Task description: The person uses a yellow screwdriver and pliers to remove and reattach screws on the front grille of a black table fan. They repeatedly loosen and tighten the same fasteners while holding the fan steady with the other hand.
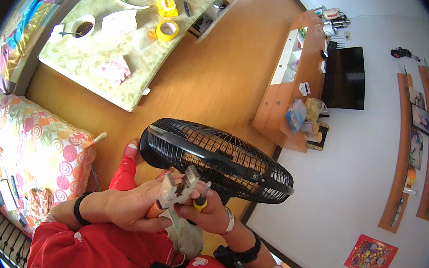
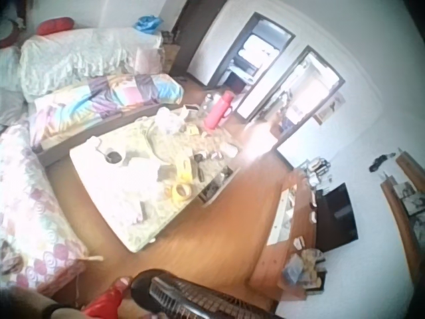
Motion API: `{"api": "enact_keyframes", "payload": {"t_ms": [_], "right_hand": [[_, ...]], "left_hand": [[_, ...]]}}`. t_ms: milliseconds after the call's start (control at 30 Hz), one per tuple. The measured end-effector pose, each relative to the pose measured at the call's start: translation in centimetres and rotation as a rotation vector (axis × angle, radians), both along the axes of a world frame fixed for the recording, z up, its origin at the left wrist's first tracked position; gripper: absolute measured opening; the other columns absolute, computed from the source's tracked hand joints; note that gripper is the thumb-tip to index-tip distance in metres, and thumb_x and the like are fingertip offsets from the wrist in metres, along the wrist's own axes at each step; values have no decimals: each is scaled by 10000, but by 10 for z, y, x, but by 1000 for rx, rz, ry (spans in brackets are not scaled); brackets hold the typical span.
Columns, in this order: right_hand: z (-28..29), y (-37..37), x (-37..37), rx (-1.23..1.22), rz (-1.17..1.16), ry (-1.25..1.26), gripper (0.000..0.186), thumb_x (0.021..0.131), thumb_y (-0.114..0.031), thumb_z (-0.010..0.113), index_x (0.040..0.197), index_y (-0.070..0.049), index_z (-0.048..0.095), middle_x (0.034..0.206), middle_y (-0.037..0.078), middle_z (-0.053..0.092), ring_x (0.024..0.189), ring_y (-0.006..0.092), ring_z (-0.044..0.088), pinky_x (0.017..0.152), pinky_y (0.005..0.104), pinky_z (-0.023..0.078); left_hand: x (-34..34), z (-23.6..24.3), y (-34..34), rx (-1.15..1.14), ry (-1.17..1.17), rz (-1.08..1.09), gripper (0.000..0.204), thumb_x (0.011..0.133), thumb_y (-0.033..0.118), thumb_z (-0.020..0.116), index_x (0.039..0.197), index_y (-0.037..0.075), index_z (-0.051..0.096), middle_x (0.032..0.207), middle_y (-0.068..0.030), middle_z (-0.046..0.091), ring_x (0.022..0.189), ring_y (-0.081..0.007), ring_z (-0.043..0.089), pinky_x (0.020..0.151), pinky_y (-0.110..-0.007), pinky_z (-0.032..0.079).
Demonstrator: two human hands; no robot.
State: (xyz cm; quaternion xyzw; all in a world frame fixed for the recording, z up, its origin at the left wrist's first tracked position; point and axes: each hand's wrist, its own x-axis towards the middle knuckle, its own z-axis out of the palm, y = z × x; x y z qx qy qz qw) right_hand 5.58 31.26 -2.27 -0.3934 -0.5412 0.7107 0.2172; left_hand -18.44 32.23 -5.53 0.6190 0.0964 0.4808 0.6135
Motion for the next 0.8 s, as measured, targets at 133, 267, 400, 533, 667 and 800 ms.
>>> {"api": "enact_keyframes", "payload": {"t_ms": [133,267,400,533,667,800], "right_hand": [[11,0,2,137,102,62,389,926,36,719,1298,-10,612,1199,67,623,1039,162,645,897,330,532],[23,-9,12,-137,44,215,509,958,31,667,1442,-2,512,1280,89,611,1096,198,649,941,359,521],[31,-25,44,-112,52,331,566,1008,3,597,1545,-4,420,1363,131,611,1164,246,651,1015,397,494],[30,-61,107,83,14,335,471,1037,-82,625,1479,16,494,1421,170,615,1229,283,645,1029,425,497],[24,-123,183,148,-191,331,317,1054,-102,597,1349,10,569,1204,134,657,1066,269,684,946,431,552],[26,-187,261,234,-518,189,212,1050,-37,554,1260,-27,585,992,54,641,858,149,635,787,321,551]], "left_hand": [[-2,8,0,32,11,-40,661,926,32,656,1533,27,395,1467,-216,485,1366,-431,474,1154,-482,396],[9,17,-10,22,-23,-32,696,927,27,646,1566,31,369,1448,-210,500,1272,-401,525,1094,-476,443],[39,24,-30,-113,-123,-102,703,932,35,648,1573,30,360,1386,-185,525,1154,-352,581,999,-450,496],[87,27,-60,35,1,-67,599,947,49,646,1497,15,409,1248,-154,577,1074,-325,599,949,-432,509],[174,33,-107,102,54,-9,471,966,77,650,1392,-3,466,1156,-155,572,1061,-340,579,966,-419,480],[271,49,-155,-40,61,-147,430,997,89,596,1404,25,470,1183,-139,559,1075,-276,561,970,-381,461]]}}
